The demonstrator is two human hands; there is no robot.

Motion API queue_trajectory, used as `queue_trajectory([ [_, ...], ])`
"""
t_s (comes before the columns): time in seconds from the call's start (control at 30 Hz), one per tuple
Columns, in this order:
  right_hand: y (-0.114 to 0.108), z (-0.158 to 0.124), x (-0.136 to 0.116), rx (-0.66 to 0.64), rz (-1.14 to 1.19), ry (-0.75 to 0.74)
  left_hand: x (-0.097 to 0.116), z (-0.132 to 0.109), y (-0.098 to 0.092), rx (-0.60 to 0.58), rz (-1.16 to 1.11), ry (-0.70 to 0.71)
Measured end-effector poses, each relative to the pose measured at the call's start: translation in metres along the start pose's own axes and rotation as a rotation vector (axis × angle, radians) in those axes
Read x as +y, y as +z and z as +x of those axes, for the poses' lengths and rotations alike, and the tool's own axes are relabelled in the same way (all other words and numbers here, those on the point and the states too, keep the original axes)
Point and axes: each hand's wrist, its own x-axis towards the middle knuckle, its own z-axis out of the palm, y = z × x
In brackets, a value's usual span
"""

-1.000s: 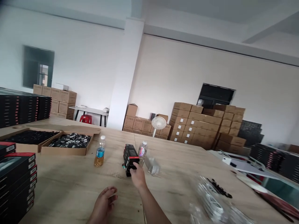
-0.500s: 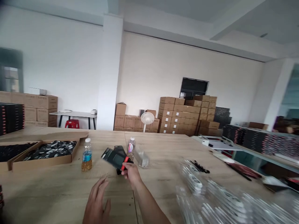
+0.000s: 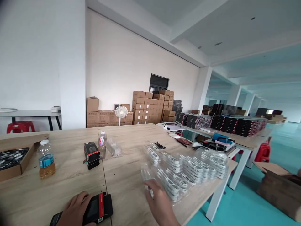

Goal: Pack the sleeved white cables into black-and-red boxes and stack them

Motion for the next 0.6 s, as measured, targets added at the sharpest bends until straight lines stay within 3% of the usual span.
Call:
queue_trajectory([
  [0.07,-0.014,-0.001,0.026,0.068,-0.247,0.116,-0.001,0.000,0.001,-0.030,0.019,-0.031],
  [0.17,-0.005,-0.007,0.045,-0.035,-0.413,0.190,-0.002,0.002,0.002,-0.021,0.048,-0.069],
  [0.37,0.046,-0.018,0.017,-0.264,-0.177,-0.053,-0.013,0.004,0.003,0.107,0.107,-0.116],
  [0.47,0.050,-0.011,0.010,-0.272,-0.077,-0.102,-0.018,0.002,0.000,0.158,0.119,-0.130],
  [0.6,0.040,0.011,0.020,-0.215,-0.123,-0.087,-0.019,-0.001,-0.005,0.195,0.114,-0.143],
])
